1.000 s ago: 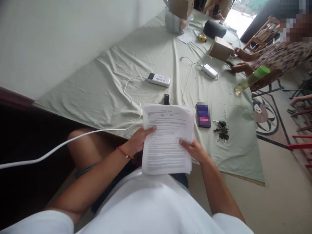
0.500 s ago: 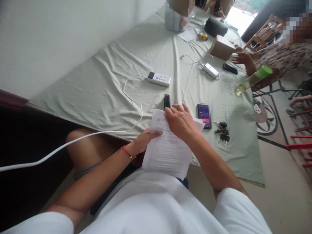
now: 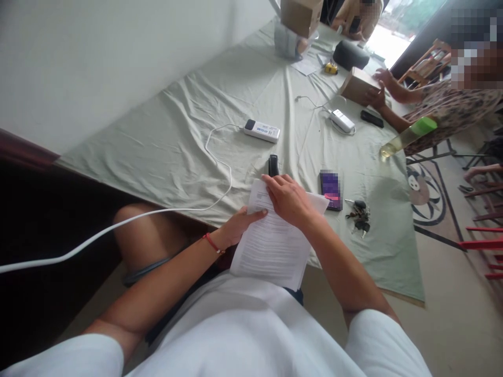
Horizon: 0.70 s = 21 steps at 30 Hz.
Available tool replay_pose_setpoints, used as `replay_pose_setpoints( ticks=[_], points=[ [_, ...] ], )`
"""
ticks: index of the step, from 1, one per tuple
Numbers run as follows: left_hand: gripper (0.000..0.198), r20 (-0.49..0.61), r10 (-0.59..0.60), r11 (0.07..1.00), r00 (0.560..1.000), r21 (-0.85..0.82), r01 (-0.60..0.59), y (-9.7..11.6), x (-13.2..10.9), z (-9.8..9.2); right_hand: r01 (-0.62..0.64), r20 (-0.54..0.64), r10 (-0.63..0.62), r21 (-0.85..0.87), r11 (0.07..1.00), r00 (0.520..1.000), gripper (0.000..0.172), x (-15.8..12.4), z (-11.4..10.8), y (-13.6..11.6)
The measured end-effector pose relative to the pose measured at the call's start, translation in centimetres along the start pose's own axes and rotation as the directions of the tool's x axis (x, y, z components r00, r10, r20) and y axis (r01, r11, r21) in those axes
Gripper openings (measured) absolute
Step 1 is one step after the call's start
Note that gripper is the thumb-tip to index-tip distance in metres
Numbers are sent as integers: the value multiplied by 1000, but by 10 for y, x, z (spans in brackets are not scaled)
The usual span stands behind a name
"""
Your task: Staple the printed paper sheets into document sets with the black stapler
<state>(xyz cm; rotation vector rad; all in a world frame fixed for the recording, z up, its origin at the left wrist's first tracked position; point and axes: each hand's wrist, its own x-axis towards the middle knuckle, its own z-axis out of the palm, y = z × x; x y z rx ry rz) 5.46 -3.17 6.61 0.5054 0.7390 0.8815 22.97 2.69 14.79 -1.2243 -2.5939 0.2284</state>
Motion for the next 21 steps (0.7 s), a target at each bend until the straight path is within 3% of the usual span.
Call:
replay_pose_setpoints(
  ticks=[3,10,16,21],
  points=[
    [51,-21,36,998,999,47,-35,-3,2,0,11,-70,-13,-20,1000,997,48,1,6,1],
    [56,-29,15,999,999,50,-14,-4,1,0,30,25,-29,-14,999,999,47,5,9,1],
    [52,-28,13,997,1000,78,-11,-4,-1,1,43,-51,-42,12,999,998,49,6,14,1],
    [53,-40,-22,999,999,41,23,-6,-1,2,45,13,-45,25,999,999,51,6,18,0]
  ],
)
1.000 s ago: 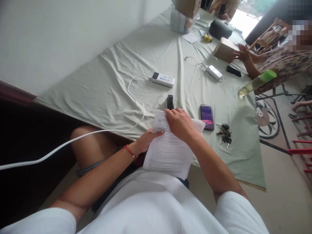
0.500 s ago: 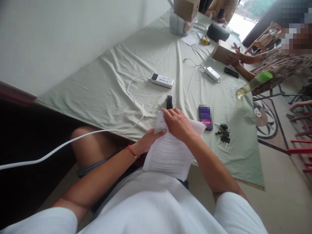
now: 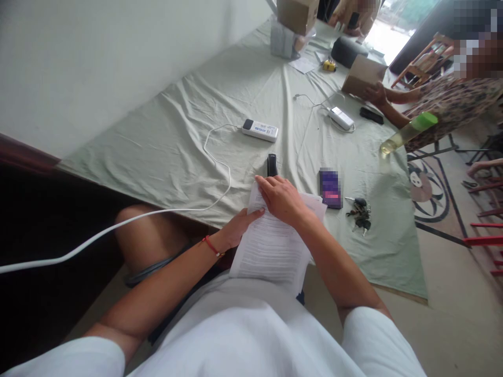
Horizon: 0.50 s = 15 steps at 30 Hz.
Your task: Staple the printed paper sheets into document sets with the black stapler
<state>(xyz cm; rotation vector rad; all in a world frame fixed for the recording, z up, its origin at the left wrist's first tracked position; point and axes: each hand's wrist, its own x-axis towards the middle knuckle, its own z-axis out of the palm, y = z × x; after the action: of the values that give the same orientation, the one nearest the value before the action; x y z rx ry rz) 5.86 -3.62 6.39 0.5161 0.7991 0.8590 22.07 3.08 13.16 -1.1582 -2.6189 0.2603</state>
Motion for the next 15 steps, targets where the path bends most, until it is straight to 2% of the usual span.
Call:
replay_pose_setpoints(
  ticks=[4,8,11,15],
  points=[
    [48,-48,-21,999,999,22,23,-2,0,-3,-18,28,18,-19,1000,999,49,0,-3,3],
    [38,-111,-24,999,994,-27,21,1,2,-9,-146,9,147,-62,987,989,42,-6,-2,20],
    [25,-127,-132,987,983,-104,119,8,7,-8,-225,-19,224,-71,972,974,41,-11,3,36],
    [29,-98,-309,941,946,-173,290,16,19,7,-341,72,340,-1,940,938,41,-6,9,50]
  ],
)
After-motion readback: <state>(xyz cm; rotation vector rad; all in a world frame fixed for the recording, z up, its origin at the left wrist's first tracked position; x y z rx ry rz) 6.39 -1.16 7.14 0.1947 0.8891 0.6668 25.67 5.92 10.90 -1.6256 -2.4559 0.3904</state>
